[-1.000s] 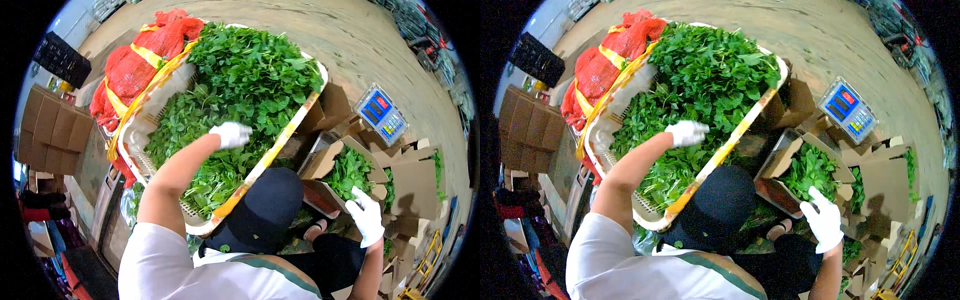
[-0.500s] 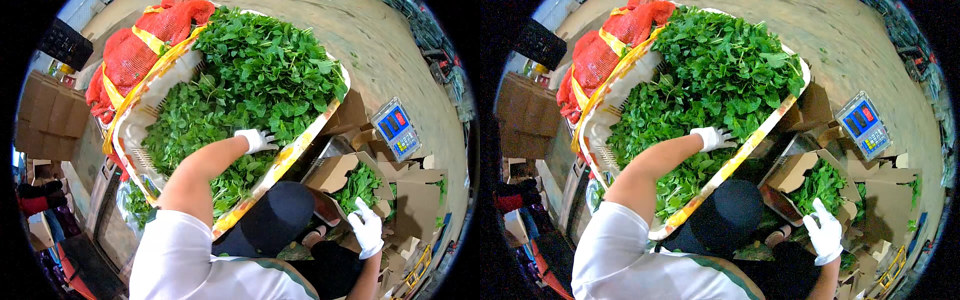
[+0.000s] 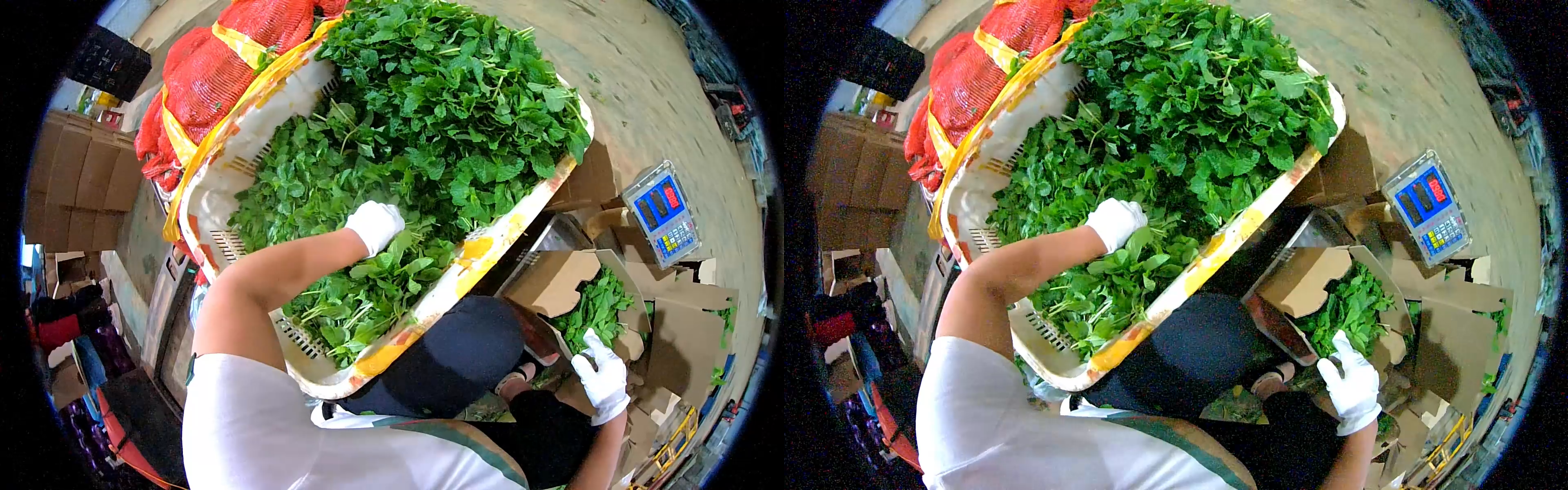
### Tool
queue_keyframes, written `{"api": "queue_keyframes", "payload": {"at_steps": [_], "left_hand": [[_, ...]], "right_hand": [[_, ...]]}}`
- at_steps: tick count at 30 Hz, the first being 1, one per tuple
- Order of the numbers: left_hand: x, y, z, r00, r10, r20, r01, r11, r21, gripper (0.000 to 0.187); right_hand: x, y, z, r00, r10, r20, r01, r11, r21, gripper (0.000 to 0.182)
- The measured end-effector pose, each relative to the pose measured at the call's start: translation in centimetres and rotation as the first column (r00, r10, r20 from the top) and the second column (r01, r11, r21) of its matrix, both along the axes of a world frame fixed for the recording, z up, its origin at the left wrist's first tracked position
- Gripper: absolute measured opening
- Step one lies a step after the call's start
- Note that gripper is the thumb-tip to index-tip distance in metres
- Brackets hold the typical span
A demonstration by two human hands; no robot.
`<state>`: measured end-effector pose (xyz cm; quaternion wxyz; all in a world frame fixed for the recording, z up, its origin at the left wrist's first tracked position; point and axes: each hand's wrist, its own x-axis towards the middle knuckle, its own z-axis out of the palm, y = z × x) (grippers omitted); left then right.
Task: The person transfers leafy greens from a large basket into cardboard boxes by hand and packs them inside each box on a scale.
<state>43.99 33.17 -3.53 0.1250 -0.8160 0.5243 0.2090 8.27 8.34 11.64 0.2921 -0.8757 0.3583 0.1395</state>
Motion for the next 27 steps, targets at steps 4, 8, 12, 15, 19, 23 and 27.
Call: {"api": "queue_keyframes", "payload": {"at_steps": [4, 8, 12, 15, 19, 23, 27], "left_hand": [[-0.4, -1.2, -0.7, 0.722, -0.460, 0.517, 0.536, 0.844, 0.003, 0.020], [0.4, -6.4, -1.4, 0.894, -0.398, 0.206, 0.415, 0.909, -0.046, 0.025], [0.2, -9.2, -1.6, 0.883, 0.248, -0.400, -0.332, 0.930, -0.157, 0.034], [0.2, -10.0, -3.4, 0.938, 0.194, -0.287, -0.202, 0.979, 0.002, 0.040], [-0.3, -8.5, -2.8, 0.972, -0.022, -0.232, 0.028, 0.999, 0.022, 0.021], [0.3, -1.1, -3.5, 0.963, -0.178, -0.201, 0.134, 0.967, -0.217, 0.010], [-0.7, -2.4, -3.5, 0.942, -0.326, 0.080, 0.335, 0.919, -0.208, 0.009]], "right_hand": [[-0.1, -0.3, -0.6, 0.999, -0.010, -0.037, 0.010, 1.000, 0.006, 0.049], [1.7, 0.7, 0.4, 0.996, 0.088, -0.027, -0.089, 0.995, -0.045, 0.050], [1.5, 0.6, 0.1, 0.992, 0.129, -0.006, -0.129, 0.990, -0.055, 0.052], [1.4, 0.5, 0.2, 0.988, 0.137, -0.068, -0.143, 0.986, -0.086, 0.052], [0.9, 0.2, 0.1, 0.980, 0.192, -0.058, -0.197, 0.974, -0.109, 0.053], [1.0, 0.1, 0.6, 0.977, 0.192, -0.090, -0.200, 0.975, -0.094, 0.052], [1.0, -0.3, 0.1, 0.985, 0.159, -0.073, -0.164, 0.983, -0.080, 0.051]]}}
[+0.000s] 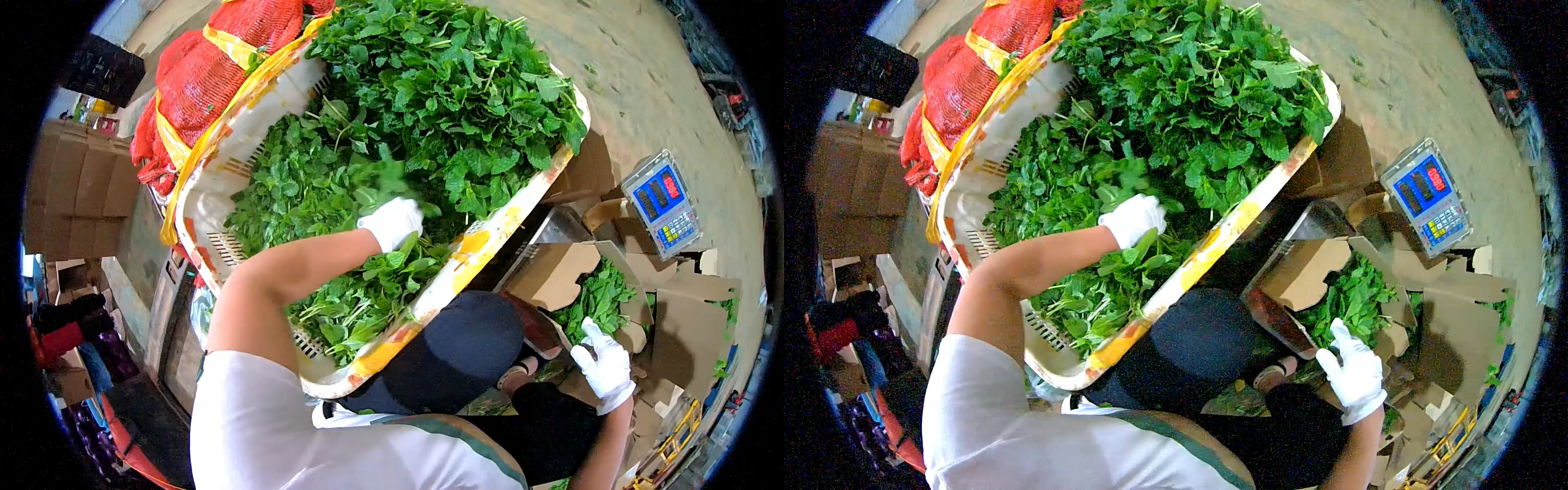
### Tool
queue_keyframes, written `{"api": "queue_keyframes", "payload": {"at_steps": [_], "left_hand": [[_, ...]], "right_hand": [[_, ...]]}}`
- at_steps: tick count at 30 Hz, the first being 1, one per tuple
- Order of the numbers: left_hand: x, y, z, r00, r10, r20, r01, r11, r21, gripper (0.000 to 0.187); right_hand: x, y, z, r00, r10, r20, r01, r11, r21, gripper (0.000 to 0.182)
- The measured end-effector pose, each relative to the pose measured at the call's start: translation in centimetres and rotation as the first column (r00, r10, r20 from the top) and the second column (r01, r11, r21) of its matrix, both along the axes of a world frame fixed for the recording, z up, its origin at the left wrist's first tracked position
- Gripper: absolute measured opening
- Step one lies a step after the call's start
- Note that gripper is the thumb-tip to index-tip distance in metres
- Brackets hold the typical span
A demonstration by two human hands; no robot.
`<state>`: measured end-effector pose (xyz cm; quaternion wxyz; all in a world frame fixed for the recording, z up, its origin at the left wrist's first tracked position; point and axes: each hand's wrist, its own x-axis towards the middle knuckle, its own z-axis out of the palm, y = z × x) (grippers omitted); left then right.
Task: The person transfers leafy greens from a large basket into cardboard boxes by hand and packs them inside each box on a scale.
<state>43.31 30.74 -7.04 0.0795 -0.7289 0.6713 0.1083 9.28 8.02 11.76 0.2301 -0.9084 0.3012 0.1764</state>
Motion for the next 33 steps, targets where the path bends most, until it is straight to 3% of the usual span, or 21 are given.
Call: {"api": "queue_keyframes", "payload": {"at_steps": [1, 3, 4, 5, 6, 7, 9, 10, 12, 13, 15, 16, 19, 22, 23, 25, 27, 29, 31, 32, 33], "left_hand": [[0.0, -1.0, 0.1, 0.978, -0.163, 0.128, 0.173, 0.983, -0.068, 0.013], [0.3, -3.4, -1.1, 0.946, -0.224, 0.233, 0.307, 0.847, -0.433, 0.025], [0.2, -4.8, -0.9, 0.995, -0.102, 0.022, 0.104, 0.961, -0.255, 0.028], [0.2, -6.1, -0.5, 0.986, 0.069, -0.153, -0.073, 0.997, -0.024, 0.032], [0.5, -7.0, 1.2, 0.903, 0.307, -0.301, -0.256, 0.947, 0.195, 0.033], [0.6, -8.0, 2.9, 0.812, 0.521, -0.262, -0.362, 0.802, 0.475, 0.035], [0.4, -7.7, -2.4, 0.785, 0.552, -0.283, -0.428, 0.812, 0.397, 0.040], [0.2, -7.1, 0.5, 0.716, 0.610, -0.339, -0.418, 0.764, 0.492, 0.049], [1.3, -4.9, -2.3, 0.920, 0.257, -0.297, -0.067, 0.847, 0.528, 0.045], [1.5, -4.5, -1.9, 0.938, 0.233, -0.258, -0.018, 0.773, 0.634, 0.052], [1.8, -2.0, 0.5, 0.900, 0.252, -0.356, -0.015, 0.833, 0.553, 0.035], [1.6, -1.1, 0.4, 0.868, 0.393, -0.302, -0.153, 0.792, 0.592, 0.038], [1.3, -0.8, 1.8, 0.875, 0.369, -0.314, -0.130, 0.803, 0.582, 0.041], [0.1, -4.0, 1.8, 0.989, -0.136, -0.060, 0.146, 0.796, 0.587, 0.042], [0.2, -4.0, 1.1, 0.994, -0.089, -0.065, 0.106, 0.932, 0.347, 0.049], [0.7, -5.3, -1.1, 0.987, 0.042, -0.154, 0.004, 0.957, 0.291, 0.061], [1.0, -6.4, -1.3, 0.972, 0.160, -0.172, -0.065, 0.886, 0.459, 0.071], [0.6, -7.1, -6.5, 0.884, 0.423, -0.198, -0.285, 0.824, 0.490, 0.060], [0.3, -6.6, -0.5, 0.689, 0.682, -0.245, -0.455, 0.670, 0.586, 0.051], [2.0, -6.0, -4.3, 0.912, 0.280, -0.299, -0.051, 0.801, 0.596, 0.044], [1.7, -5.0, -3.7, 0.802, 0.538, -0.258, -0.270, 0.713, 0.647, 0.038]], "right_hand": [[0.1, 0.1, 0.0, 0.999, 0.042, -0.010, -0.042, 0.998, -0.038, 0.051], [0.0, 0.4, -0.1, 0.997, 0.070, 0.025, -0.069, 0.996, -0.049, 0.051], [0.2, 0.7, 0.1, 0.996, 0.080, 0.040, -0.078, 0.996, -0.039, 0.052], [0.3, 0.9, 0.2, 0.994, 0.089, 0.059, -0.088, 0.996, -0.030, 0.052], [0.3, 0.9, 0.2, 0.996, 0.086, 0.024, -0.084, 0.995, -0.047, 0.053], [0.1, 0.9, 0.1, 0.996, 0.089, 0.028, -0.087, 0.995, -0.052, 0.053], [-0.6, 0.8, 0.2, 0.993, 0.109, 0.035, -0.105, 0.990, -0.089, 0.053], [-0.2, 0.9, 0.6, 0.999, 0.049, -0.014, -0.050, 0.997, -0.060, 0.053], [-1.0, 0.7, 0.2, 0.998, 0.063, 0.022, -0.062, 0.997, -0.050, 0.053], [-1.2, 0.6, 0.0, 0.995, 0.083, 0.063, -0.081, 0.996, -0.039, 0.053], [-1.2, 0.5, 0.0, 0.998, 0.044, 0.034, -0.044, 0.999, 0.001, 0.053], [-1.4, 0.3, -0.2, 0.997, 0.063, 0.040, -0.062, 0.998, -0.034, 0.053], [-1.4, 0.2, -0.2, 0.996, 0.075, 0.042, -0.073, 0.996, -0.060, 0.053], [-1.1, 0.1, 0.1, 0.996, 0.073, 0.053, -0.071, 0.997, -0.031, 0.052], [-0.8, 0.1, 0.3, 0.998, 0.049, 0.028, -0.049, 0.999, -0.018, 0.051], [-0.7, 0.2, 0.2, 1.000, 0.029, -0.001, -0.029, 1.000, 0.000, 0.051], [-0.8, -0.1, -0.1, 0.996, 0.091, 0.005, -0.091, 0.995, -0.050, 0.052], [-1.5, 0.1, -0.1, 0.992, 0.120, 0.048, -0.116, 0.991, -0.068, 0.052], [-1.6, 0.4, -0.1, 0.990, 0.118, 0.081, -0.115, 0.993, -0.041, 0.052], [-1.6, 0.5, 0.1, 0.994, 0.092, 0.065, -0.091, 0.996, -0.023, 0.052], [-1.7, 0.3, 0.2, 0.992, 0.101, 0.070, -0.099, 0.995, -0.024, 0.052]]}}
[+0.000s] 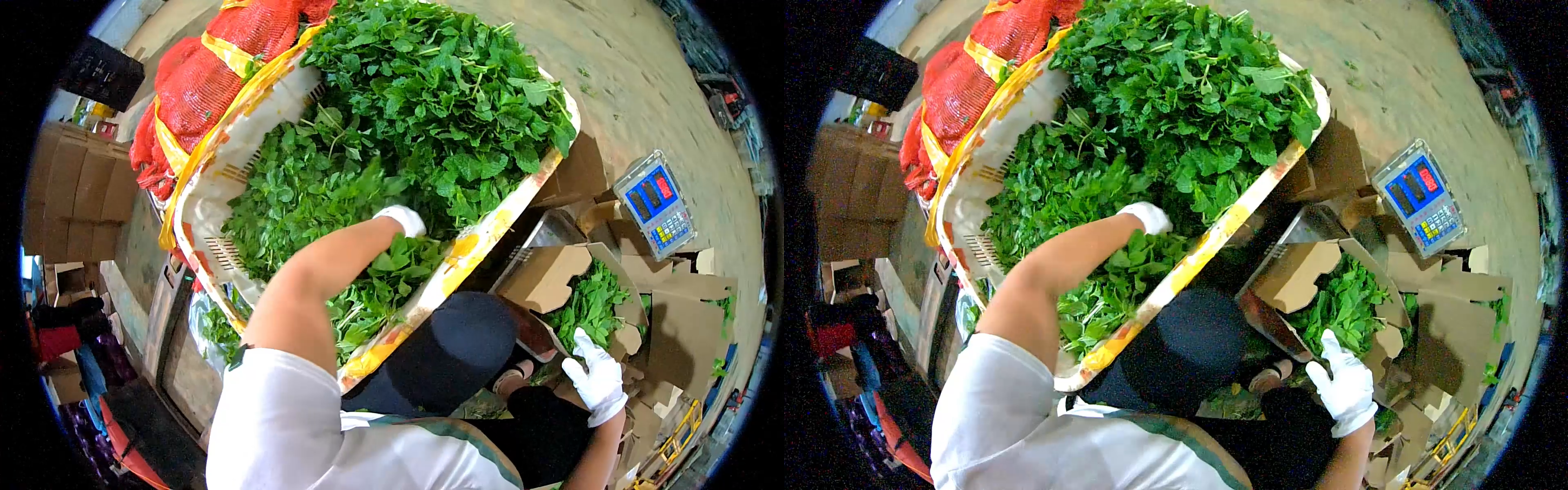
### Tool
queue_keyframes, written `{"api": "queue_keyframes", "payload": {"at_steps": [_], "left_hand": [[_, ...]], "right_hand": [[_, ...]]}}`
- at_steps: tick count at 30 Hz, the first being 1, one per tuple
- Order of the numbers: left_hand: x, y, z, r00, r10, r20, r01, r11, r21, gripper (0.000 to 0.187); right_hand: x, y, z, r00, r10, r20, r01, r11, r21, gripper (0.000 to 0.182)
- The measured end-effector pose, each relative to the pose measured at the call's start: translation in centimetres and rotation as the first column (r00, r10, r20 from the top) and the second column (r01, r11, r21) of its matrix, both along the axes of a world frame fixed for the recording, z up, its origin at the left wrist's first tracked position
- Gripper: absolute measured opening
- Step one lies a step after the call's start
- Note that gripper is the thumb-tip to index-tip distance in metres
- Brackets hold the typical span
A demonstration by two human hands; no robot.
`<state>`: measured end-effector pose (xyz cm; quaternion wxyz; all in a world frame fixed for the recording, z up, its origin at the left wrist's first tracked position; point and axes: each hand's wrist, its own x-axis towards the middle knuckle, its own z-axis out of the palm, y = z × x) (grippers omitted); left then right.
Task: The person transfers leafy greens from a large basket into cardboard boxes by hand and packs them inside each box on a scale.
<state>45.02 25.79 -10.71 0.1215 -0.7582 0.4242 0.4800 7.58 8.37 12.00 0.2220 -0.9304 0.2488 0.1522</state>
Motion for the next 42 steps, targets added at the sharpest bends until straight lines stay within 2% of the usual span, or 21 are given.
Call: {"api": "queue_keyframes", "payload": {"at_steps": [6, 8, 11, 13, 14, 16, 18, 20, 22, 23, 24, 27, 29, 30, 33, 34, 36, 38, 40, 41, 42], "left_hand": [[-1.4, 3.4, 6.6, 0.988, -0.153, -0.029, 0.149, 0.982, -0.118, 0.033], [-2.4, 1.0, 8.0, 0.758, -0.573, 0.311, 0.611, 0.791, -0.032, 0.037], [-1.2, -0.6, 1.6, 0.849, -0.389, 0.358, 0.512, 0.773, -0.375, 0.043], [-0.9, -2.1, -0.5, 0.924, -0.315, 0.215, 0.360, 0.906, -0.221, 0.045], [-0.7, -2.8, -0.2, 0.815, -0.520, 0.257, 0.551, 0.831, -0.067, 0.046], [-1.1, -2.6, -1.0, 0.711, -0.603, 0.361, 0.659, 0.751, -0.042, 0.044], [0.3, -1.7, -5.1, 0.997, -0.064, -0.046, 0.062, 0.997, -0.055, 0.043], [-1.6, 0.2, 1.4, 0.951, 0.307, -0.020, -0.308, 0.951, -0.029, 0.042], [-1.2, 3.0, -1.2, 0.920, 0.386, -0.072, -0.389, 0.920, -0.040, 0.048], [-0.5, 4.2, -5.6, 0.950, 0.295, -0.101, -0.302, 0.951, -0.062, 0.043], [-0.4, 4.9, -2.7, 0.989, 0.072, -0.131, -0.106, 0.956, -0.273, 0.043], [-1.5, 2.2, 0.8, 0.982, -0.189, 0.028, 0.191, 0.960, -0.204, 0.049], [-1.5, 0.8, 0.0, 0.997, 0.003, 0.073, 0.018, 0.959, -0.284, 0.051], [-1.4, 0.8, 1.0, 0.988, -0.076, 0.138, 0.129, 0.892, -0.434, 0.055], [-1.3, -1.6, 1.4, 0.989, -0.101, 0.104, 0.111, 0.989, -0.099, 0.060], [-1.8, -1.8, 0.8, 0.982, -0.081, 0.172, 0.118, 0.970, -0.212, 0.053], [-2.1, -1.9, 3.0, 0.980, -0.168, 0.109, 0.183, 0.974, -0.137, 0.034], [-1.6, -1.0, -1.0, 0.965, -0.206, 0.164, 0.239, 0.947, -0.217, 0.027], [-3.0, -0.8, 5.1, 0.916, 0.381, 0.127, -0.355, 0.916, -0.188, 0.027], [-2.6, -0.4, 4.4, 0.915, 0.378, 0.137, -0.350, 0.917, -0.191, 0.027], [-2.2, 0.3, 4.7, 0.967, 0.192, 0.169, -0.146, 0.957, -0.252, 0.028]], "right_hand": [[-0.4, -0.7, -0.1, 0.998, -0.057, -0.023, 0.059, 0.997, 0.057, 0.050], [0.0, -0.8, -0.2, 0.998, -0.053, -0.027, 0.054, 0.997, 0.049, 0.050], [0.3, -0.6, -0.2, 0.997, -0.050, -0.061, 0.052, 0.998, 0.036, 0.050], [0.5, -0.3, -0.3, 0.999, -0.031, -0.014, 0.032, 0.999, 0.028, 0.052], [0.5, -0.4, -0.5, 0.999, -0.032, -0.013, 0.032, 0.999, 0.022, 0.052], [-0.1, -0.3, -0.9, 0.999, 0.035, 0.007, -0.034, 0.998, -0.050, 0.052], [0.0, -0.3, -0.8, 0.998, 0.049, 0.032, -0.047, 0.997, -0.062, 0.053], [0.1, -0.1, -0.4, 1.000, 0.009, -0.001, -0.009, 0.999, -0.045, 0.053], [-0.2, -0.2, -0.5, 1.000, 0.000, -0.007, -0.001, 0.999, -0.048, 0.053], [-0.5, -0.3, -0.7, 1.000, 0.001, -0.011, -0.002, 0.999, -0.036, 0.052], [-0.6, -0.6, -1.0, 1.000, 0.003, 0.000, -0.003, 0.999, -0.034, 0.052], [-0.6, -0.9, -1.1, 1.000, 0.008, 0.000, -0.008, 0.999, -0.036, 0.051], [-0.2, -0.8, -0.8, 1.000, 0.005, -0.014, -0.006, 0.999, -0.038, 0.051], [0.1, -0.7, -0.7, 1.000, 0.007, -0.026, -0.008, 0.999, -0.036, 0.051], [0.3, -0.5, -1.0, 1.000, 0.000, -0.023, -0.001, 1.000, -0.030, 0.051], [0.2, -0.6, -1.0, 0.999, 0.007, -0.034, -0.008, 0.999, -0.048, 0.052], [0.6, -0.1, -0.2, 1.000, 0.018, -0.023, -0.019, 0.998, -0.055, 0.053], [0.4, 0.1, 0.0, 1.000, 0.011, 0.012, -0.011, 0.999, -0.039, 0.052], [0.3, 0.2, 0.3, 0.999, 0.012, 0.031, -0.010, 0.998, -0.060, 0.052], [0.3, 0.1, 0.5, 0.999, 0.017, 0.041, -0.014, 0.996, -0.082, 0.053], [0.2, 0.1, 0.6, 0.999, 0.013, 0.053, -0.008, 0.997, -0.080, 0.053]]}}
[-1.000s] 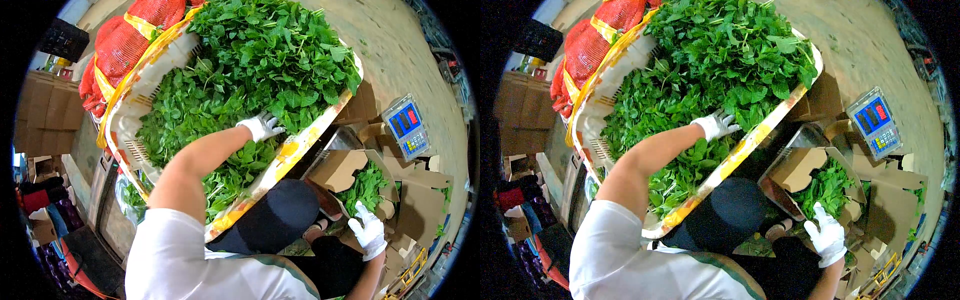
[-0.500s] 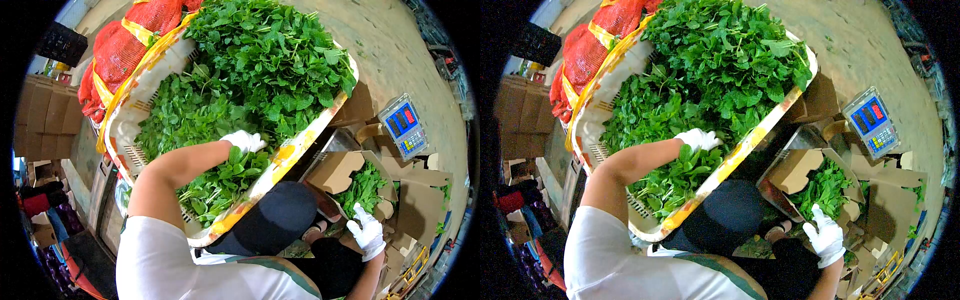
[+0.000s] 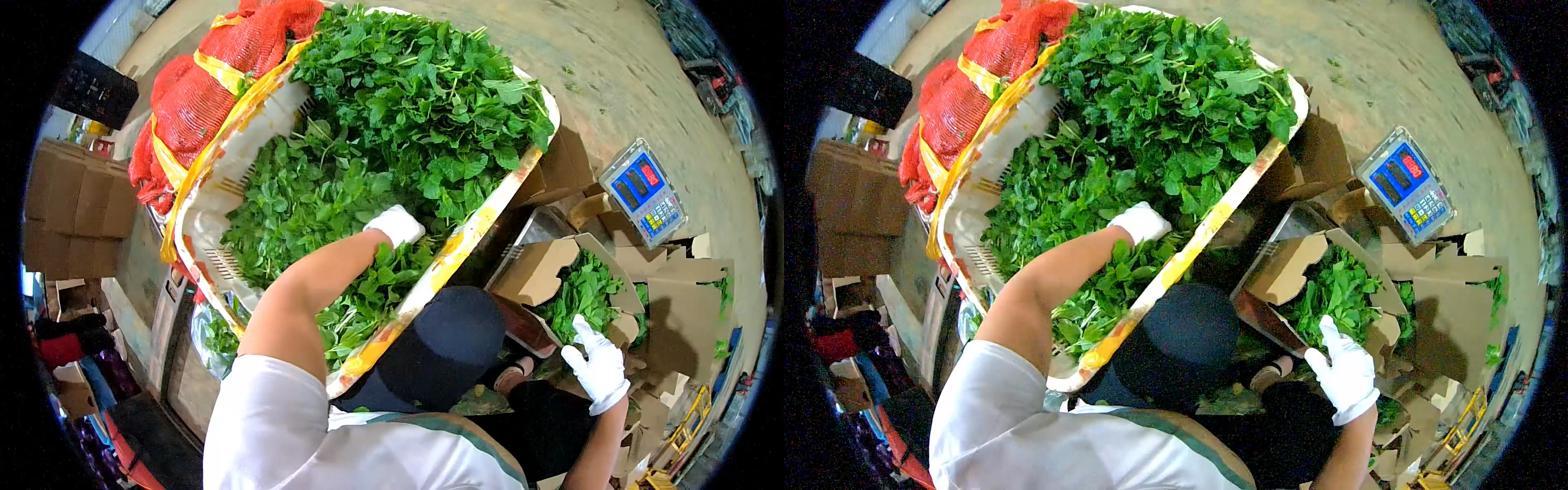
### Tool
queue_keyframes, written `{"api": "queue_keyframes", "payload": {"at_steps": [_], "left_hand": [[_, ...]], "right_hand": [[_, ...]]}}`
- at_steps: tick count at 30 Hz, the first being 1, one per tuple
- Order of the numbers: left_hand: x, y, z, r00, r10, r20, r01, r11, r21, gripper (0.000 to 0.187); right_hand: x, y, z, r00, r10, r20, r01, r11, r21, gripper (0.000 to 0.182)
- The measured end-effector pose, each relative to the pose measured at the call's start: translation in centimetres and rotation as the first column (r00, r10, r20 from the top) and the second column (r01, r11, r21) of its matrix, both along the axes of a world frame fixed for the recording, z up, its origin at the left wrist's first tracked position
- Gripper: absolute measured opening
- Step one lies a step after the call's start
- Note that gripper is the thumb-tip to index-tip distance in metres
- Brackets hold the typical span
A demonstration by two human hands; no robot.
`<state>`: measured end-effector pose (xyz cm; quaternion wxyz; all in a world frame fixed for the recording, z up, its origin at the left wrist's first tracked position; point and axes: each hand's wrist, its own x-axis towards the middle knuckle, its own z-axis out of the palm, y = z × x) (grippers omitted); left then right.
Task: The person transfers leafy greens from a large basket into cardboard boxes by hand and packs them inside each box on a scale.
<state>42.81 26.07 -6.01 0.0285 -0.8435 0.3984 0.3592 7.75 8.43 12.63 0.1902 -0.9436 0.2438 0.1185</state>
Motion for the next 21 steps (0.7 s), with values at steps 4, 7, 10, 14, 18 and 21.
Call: {"api": "queue_keyframes", "payload": {"at_steps": [4, 7, 10, 14, 18, 21], "left_hand": [[2.4, 2.3, 3.6, 0.920, -0.353, 0.167, 0.382, 0.904, -0.191, 0.046], [5.6, 4.1, 4.9, 0.988, 0.003, -0.152, -0.102, 0.753, -0.650, 0.037], [7.4, 5.3, 8.2, 0.538, -0.133, -0.832, -0.751, 0.373, -0.545, 0.028], [12.2, 9.2, 9.9, 0.605, -0.147, -0.783, -0.726, 0.302, -0.618, 0.043], [9.8, 6.5, 15.2, 0.258, -0.240, -0.936, -0.944, 0.142, -0.297, 0.037], [6.7, 4.5, 18.9, 0.307, -0.304, -0.902, -0.908, 0.191, -0.374, 0.037]], "right_hand": [[-0.7, 0.0, 0.5, 1.000, -0.010, 0.018, 0.010, 1.000, 0.004, 0.053], [-1.3, -0.1, 0.4, 0.999, -0.005, 0.044, 0.006, 1.000, -0.017, 0.054], [-1.5, 0.3, 1.2, 0.998, -0.009, 0.066, 0.010, 1.000, -0.017, 0.052], [-2.2, 0.7, 1.7, 0.993, -0.034, 0.112, 0.036, 0.999, -0.015, 0.051], [-2.9, 0.7, 1.9, 0.990, -0.071, 0.123, 0.074, 0.997, -0.020, 0.051], [-3.4, 0.4, 2.0, 0.989, -0.087, 0.118, 0.092, 0.995, -0.038, 0.051]]}}
